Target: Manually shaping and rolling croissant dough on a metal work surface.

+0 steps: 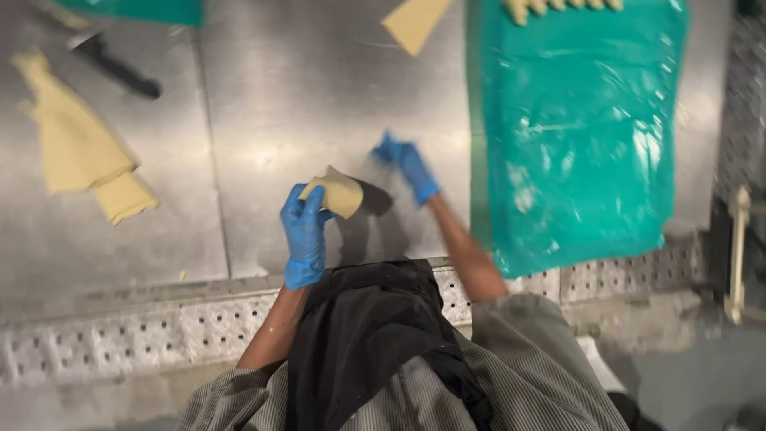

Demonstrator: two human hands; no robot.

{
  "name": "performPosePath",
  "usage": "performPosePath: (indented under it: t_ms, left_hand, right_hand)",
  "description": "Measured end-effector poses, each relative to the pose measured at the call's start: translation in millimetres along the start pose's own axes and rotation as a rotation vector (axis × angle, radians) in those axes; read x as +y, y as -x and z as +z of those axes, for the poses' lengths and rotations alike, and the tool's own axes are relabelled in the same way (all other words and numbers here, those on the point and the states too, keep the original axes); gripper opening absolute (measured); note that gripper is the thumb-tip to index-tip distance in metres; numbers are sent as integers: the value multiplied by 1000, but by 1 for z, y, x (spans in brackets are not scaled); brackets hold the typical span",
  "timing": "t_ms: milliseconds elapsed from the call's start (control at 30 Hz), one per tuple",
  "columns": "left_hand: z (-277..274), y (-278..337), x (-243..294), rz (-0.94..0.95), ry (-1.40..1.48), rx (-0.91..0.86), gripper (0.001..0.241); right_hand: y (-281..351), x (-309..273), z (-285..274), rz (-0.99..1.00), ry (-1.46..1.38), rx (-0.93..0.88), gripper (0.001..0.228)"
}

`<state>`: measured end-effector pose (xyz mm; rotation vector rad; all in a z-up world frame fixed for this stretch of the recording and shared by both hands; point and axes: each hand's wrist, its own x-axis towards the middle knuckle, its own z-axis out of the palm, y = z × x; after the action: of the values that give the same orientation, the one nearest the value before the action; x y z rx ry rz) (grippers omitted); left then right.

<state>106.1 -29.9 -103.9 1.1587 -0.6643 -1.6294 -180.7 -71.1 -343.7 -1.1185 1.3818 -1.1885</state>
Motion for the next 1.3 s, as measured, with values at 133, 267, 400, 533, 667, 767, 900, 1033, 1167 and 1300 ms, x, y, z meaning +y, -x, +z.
performPosePath:
  t_ms: [133,267,400,533,667,767,900,1033,1167,1300]
  left_hand:
    - [23,6,-5,-16,-95,-74,16]
    - [22,15,-22,31,-253,-91,15]
    - [15,18,-31,-6,-8,-12,12]
    - [-11,15,-65,-98,240,96,22]
    - [-68,8,-181,-272,437,253,32]
    - [-95,16,-221,-390,475,344,34]
    - [-116,39,-225,-462,455,343,37]
    - [-121,66,-188,-339,-97,109,40]
    - [-88,60,-103,391,-1229,-336,59]
    - [-87,34,-130,515,-1504,-514,90]
  right_hand:
    - [90,-142,63,701,-516,-260,86]
    - [74,-203,68,666,-1371,-293,89]
    - [19,-208,52,500,-1037,-306,66]
    - [-14,-179,74,418,-900,-375,62]
    - [-17,-81,107,575,-799,-344,60]
    - [-12,-70,118,674,-750,-361,59]
    - [-14,-88,132,681,-617,-343,58]
    - [-12,-86,137,656,-568,-292,55]
    - [-11,-90,138,634,-564,-276,54]
    - [-8,-90,141,601,-553,-265,53]
